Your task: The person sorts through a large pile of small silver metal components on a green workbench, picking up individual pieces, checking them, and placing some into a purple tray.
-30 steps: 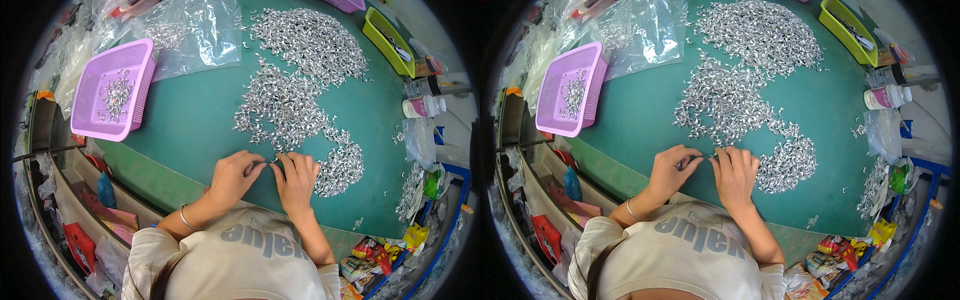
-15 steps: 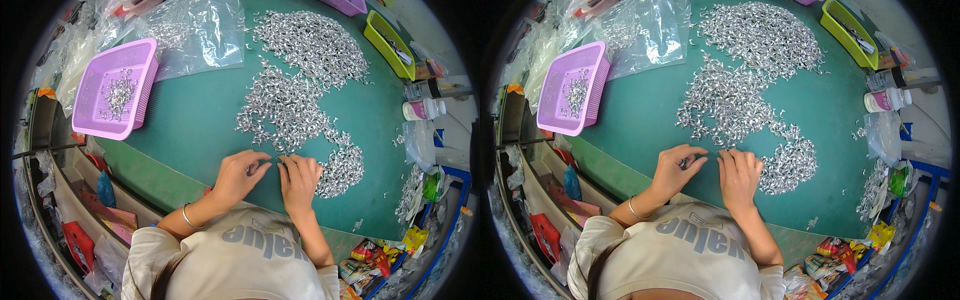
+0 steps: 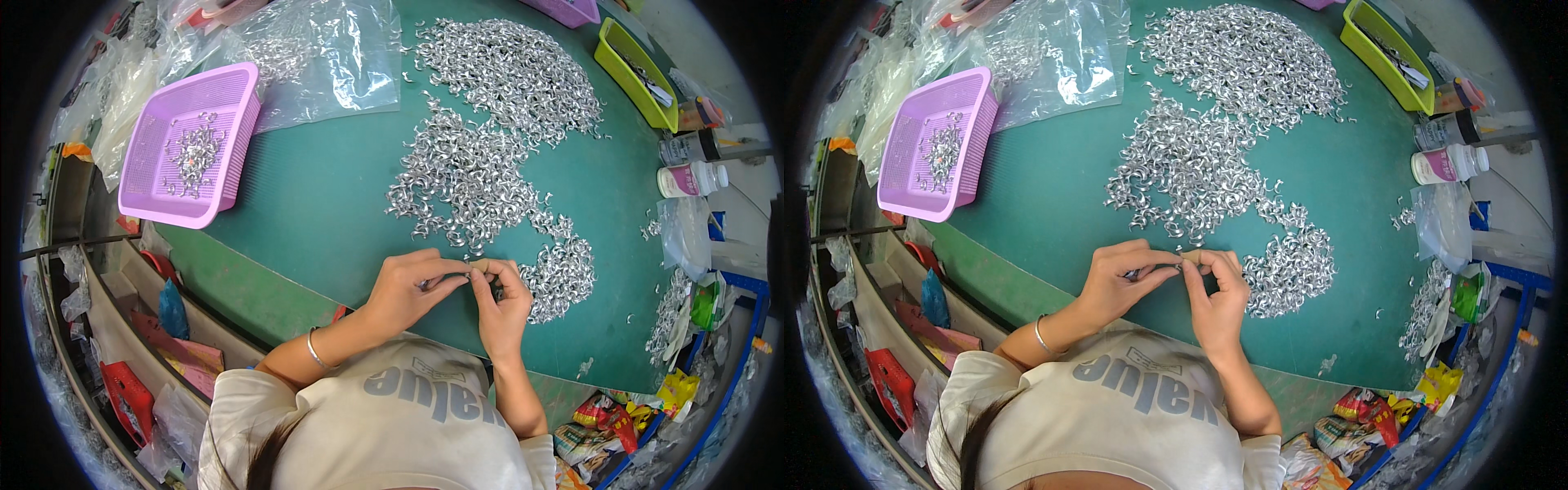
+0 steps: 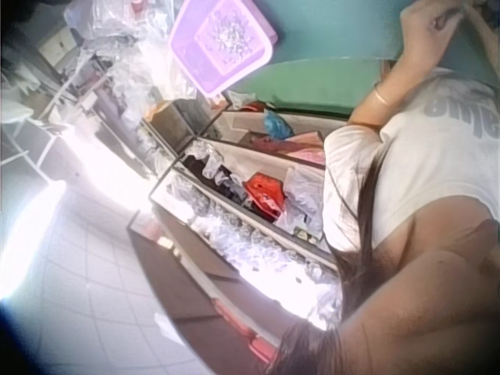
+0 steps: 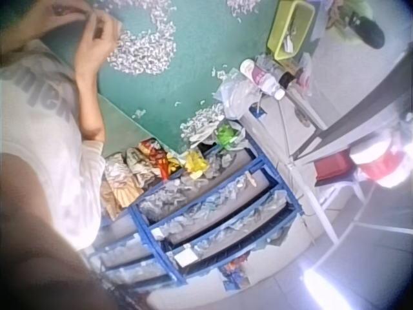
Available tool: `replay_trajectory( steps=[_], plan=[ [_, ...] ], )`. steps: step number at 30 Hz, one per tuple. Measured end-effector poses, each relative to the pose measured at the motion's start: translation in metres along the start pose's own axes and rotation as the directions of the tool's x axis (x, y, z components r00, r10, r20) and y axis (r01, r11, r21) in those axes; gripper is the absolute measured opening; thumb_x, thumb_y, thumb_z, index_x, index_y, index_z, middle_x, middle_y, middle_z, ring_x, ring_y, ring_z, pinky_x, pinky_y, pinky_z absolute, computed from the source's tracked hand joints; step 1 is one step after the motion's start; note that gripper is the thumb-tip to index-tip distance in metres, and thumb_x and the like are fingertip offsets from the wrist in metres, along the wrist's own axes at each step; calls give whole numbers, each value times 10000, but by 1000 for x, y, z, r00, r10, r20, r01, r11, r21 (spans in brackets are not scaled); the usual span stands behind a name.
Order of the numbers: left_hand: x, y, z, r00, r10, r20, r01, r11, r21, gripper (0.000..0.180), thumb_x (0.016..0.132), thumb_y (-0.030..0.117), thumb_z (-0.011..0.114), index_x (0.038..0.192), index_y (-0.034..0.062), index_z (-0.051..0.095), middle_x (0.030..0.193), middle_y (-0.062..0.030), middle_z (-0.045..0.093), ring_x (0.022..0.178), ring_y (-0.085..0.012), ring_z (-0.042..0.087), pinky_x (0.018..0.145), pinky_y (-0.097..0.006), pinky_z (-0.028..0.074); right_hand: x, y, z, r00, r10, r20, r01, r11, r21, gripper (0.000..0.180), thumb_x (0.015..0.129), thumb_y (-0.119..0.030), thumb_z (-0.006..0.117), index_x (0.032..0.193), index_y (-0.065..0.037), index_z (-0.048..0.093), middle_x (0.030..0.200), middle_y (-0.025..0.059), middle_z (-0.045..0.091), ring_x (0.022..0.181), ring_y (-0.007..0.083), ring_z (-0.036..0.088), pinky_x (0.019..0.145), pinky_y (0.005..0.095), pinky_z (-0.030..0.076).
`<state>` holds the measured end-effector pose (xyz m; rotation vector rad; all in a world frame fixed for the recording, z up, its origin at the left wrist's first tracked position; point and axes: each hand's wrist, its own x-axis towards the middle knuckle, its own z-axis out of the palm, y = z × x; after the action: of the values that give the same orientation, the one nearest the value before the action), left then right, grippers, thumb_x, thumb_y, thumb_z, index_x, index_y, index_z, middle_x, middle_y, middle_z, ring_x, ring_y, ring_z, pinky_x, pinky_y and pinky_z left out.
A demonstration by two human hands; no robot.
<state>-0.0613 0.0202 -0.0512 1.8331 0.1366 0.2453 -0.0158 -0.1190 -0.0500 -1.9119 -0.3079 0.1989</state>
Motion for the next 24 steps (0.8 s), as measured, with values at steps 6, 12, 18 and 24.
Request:
replay_trajectory(
  steps=[6,12,18,24],
  plan=[
    [4,6,-11,994,-77,-83,78,997,0,149,678,18,689,823,33,655,595,-21,511,519,-72,442,469,-225,361,2,2,-1,999,11,-47,-10,1000,11,66,725,43,596,781,10,582,731,85,576,669,189,483,639,283,393],
    [19,11,-128,571,200,-796,218,898,382,119,748,60,628,849,8,658,628,8,537,595,-58,465,543,-196,384,8,7,-6,981,-193,-13,185,957,-222,81,741,59,559,802,8,545,754,102,582,672,210,512,642,290,411],
    [20,13,-191,509,338,-792,319,781,538,183,751,60,626,925,9,653,586,36,444,554,-58,387,506,-206,335,6,7,-3,999,-19,-37,22,997,72,70,801,59,498,837,3,517,808,104,594,690,172,568,617,250,437],
    [4,31,-49,987,-150,-56,150,989,-4,248,657,32,709,897,38,651,619,18,505,560,-46,425,505,-197,357,0,-21,3,996,-56,67,50,995,88,54,804,51,499,829,5,507,792,122,583,697,199,575,630,261,444]
  ],
)
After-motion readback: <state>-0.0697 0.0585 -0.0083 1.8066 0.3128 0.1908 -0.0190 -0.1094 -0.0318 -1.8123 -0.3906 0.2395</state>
